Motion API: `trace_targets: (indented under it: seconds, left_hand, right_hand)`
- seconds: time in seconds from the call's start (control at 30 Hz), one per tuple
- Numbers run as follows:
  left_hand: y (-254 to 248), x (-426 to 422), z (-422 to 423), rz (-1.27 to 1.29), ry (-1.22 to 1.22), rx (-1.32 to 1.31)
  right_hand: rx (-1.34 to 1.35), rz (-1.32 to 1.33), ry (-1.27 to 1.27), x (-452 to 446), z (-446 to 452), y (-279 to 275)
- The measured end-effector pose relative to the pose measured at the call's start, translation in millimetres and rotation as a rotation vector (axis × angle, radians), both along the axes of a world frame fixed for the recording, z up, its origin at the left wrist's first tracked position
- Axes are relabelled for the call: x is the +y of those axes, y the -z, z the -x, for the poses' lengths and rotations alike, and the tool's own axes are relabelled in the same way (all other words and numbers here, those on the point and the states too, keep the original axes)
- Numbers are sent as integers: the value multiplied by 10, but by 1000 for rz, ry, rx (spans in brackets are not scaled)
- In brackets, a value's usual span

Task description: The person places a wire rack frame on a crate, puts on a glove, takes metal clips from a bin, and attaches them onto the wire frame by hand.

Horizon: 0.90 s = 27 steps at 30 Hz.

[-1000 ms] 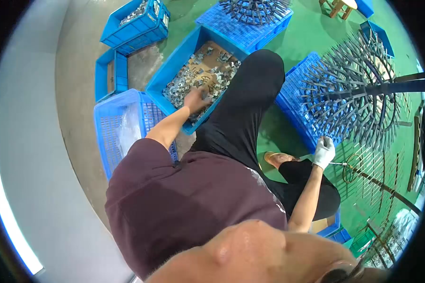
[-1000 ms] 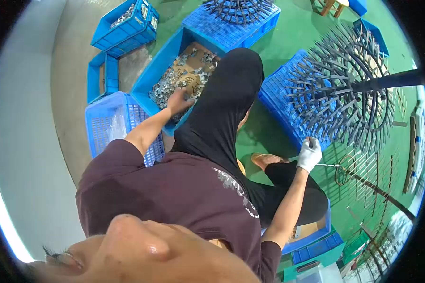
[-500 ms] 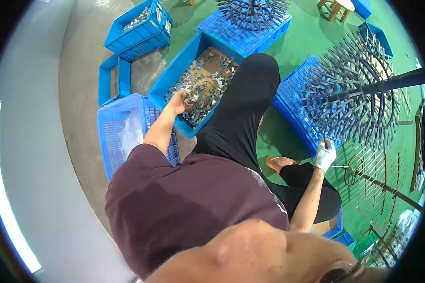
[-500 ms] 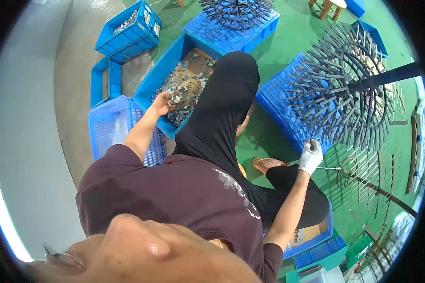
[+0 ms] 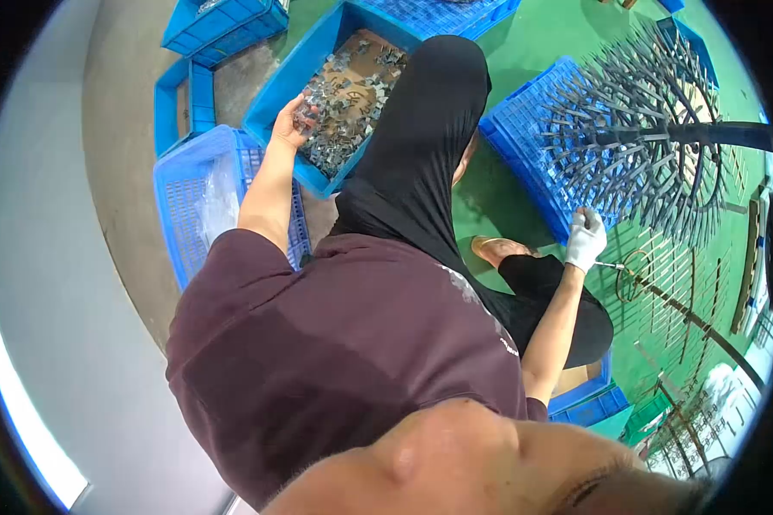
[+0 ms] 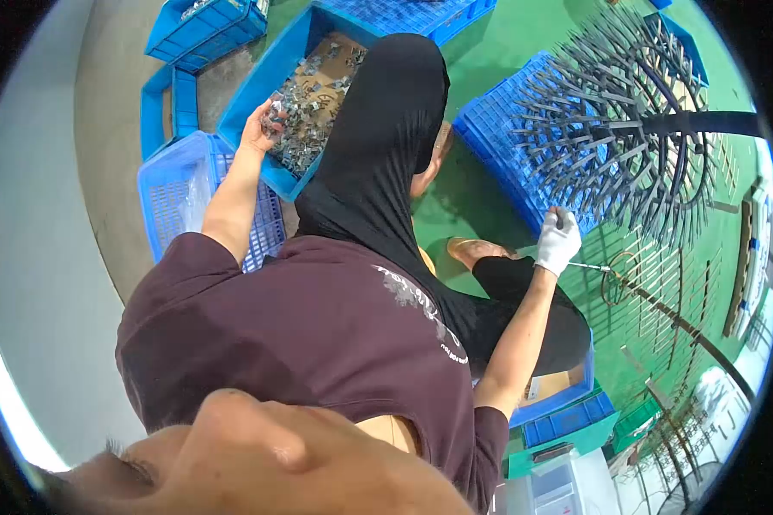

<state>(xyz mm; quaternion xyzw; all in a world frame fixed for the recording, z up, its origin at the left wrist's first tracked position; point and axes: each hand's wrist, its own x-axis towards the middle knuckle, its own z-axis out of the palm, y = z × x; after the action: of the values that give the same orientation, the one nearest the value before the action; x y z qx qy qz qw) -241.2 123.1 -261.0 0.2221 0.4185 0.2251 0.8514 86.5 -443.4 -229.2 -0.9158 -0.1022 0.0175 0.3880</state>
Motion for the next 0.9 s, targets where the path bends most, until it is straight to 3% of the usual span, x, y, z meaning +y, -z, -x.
trace_targets:
  seconds: [0.1,0.23,0.27,0.37,0.4,0.5,0.53,0.6,0.63,0.73,0.77,0.83,0.9]
  left_hand:
    - [137,22,68,83,68,-122]
    - [464,73,50,-45,-10,409]
    - [103,-98,-44,-118,43,482]
    - [-53,-45,-74,-74,26,310]
    - [-151,-18,-79,-96,70,221]
    - [-672,-174,-303,-35,135,-247]
    - [-889,-293,-441,-126,174,-315]
    - [-1477,-749,-771,-201,331,-408]
    - [-1718,-1021,-944,-226,420,-457]
    - [-2041,-1836,-1488,-195,647,-591]
    - [-2058,-2078,-1615,-200,700,-557]
    - [-2040,-2533,-1841,-221,797,-494]
    - [-1947,-2871,-2011,-147,863,-532]
  right_hand:
    - [-48,59,-15,48,38,-93]
    - [-24,35,18,42,47,-112]
    - [-126,90,-33,42,56,-162]
    - [-114,143,-26,104,100,-304]
    - [-222,136,-58,44,68,-168]
    - [-163,152,-133,278,246,-611]
    - [-142,130,-159,370,297,-714]
    - [124,-31,-136,582,466,-821]
    - [177,-256,-231,723,569,-956]
    - [515,-550,-277,1094,907,-1606]
    - [276,-546,-352,1114,960,-1431]
    - [374,-623,-322,1056,1075,-1789]
    - [246,-736,-258,972,1132,-1716]
